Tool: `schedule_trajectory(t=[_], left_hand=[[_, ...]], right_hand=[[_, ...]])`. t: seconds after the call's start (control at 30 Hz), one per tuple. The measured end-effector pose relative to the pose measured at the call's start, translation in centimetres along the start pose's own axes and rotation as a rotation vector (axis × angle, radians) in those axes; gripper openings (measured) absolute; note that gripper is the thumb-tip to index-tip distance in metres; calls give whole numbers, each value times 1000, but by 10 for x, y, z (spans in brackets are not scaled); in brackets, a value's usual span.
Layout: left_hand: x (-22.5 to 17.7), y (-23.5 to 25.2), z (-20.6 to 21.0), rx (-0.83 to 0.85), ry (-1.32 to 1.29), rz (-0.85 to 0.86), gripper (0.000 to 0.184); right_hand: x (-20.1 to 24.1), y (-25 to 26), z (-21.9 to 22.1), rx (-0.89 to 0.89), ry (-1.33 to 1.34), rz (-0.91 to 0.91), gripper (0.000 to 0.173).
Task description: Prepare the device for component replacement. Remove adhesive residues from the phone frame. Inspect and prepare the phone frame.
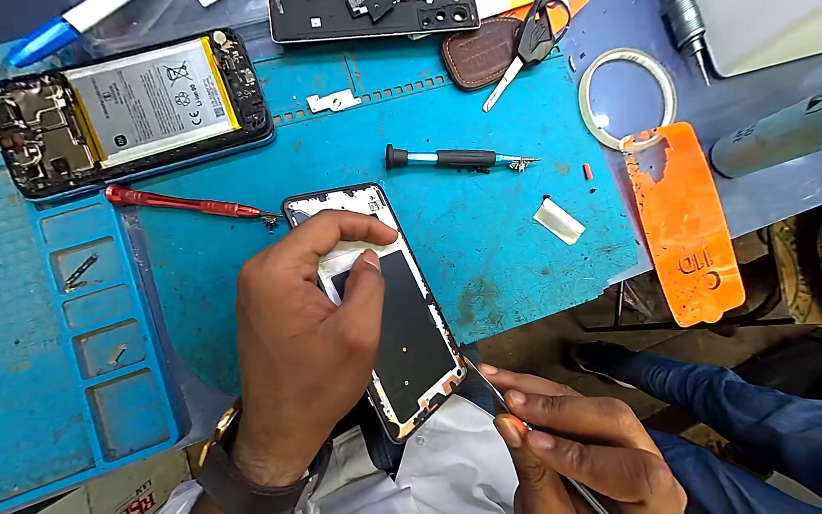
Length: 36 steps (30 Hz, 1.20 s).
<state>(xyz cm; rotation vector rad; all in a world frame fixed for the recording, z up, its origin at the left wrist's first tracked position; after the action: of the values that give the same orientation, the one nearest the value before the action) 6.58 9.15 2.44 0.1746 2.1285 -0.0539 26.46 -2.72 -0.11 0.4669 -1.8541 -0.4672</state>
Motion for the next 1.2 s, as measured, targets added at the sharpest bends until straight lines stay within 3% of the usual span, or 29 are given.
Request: schedule_trajectory(t=[0.33,0.67,0.93,1.2], left_hand=[[-1,-1,0,-3,6,-18,23],[1,-2,0,7,41,-49,25],[3,-2,-1,2,73,-62,24],[2,-4,-1,3,57,-51,26]], right_hand=[[4,20,13,25,-166,-26,14],[-2,42,21,-9,-87,13,12],[2,12,3,1,-7,105,11],[-2,26,17,15,-84,-13,12]])
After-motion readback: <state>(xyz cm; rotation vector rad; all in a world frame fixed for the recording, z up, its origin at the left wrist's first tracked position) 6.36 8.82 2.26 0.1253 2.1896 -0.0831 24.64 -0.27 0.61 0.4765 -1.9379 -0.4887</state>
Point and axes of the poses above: each hand's wrist, its own y-axis towards the middle knuckle, its own z-axis out of the palm, x = y × z, the point moved 5 cm from there along y, towards the middle knuckle, and after that the axes turned 11 degrees about x, right-handed, at the moved point
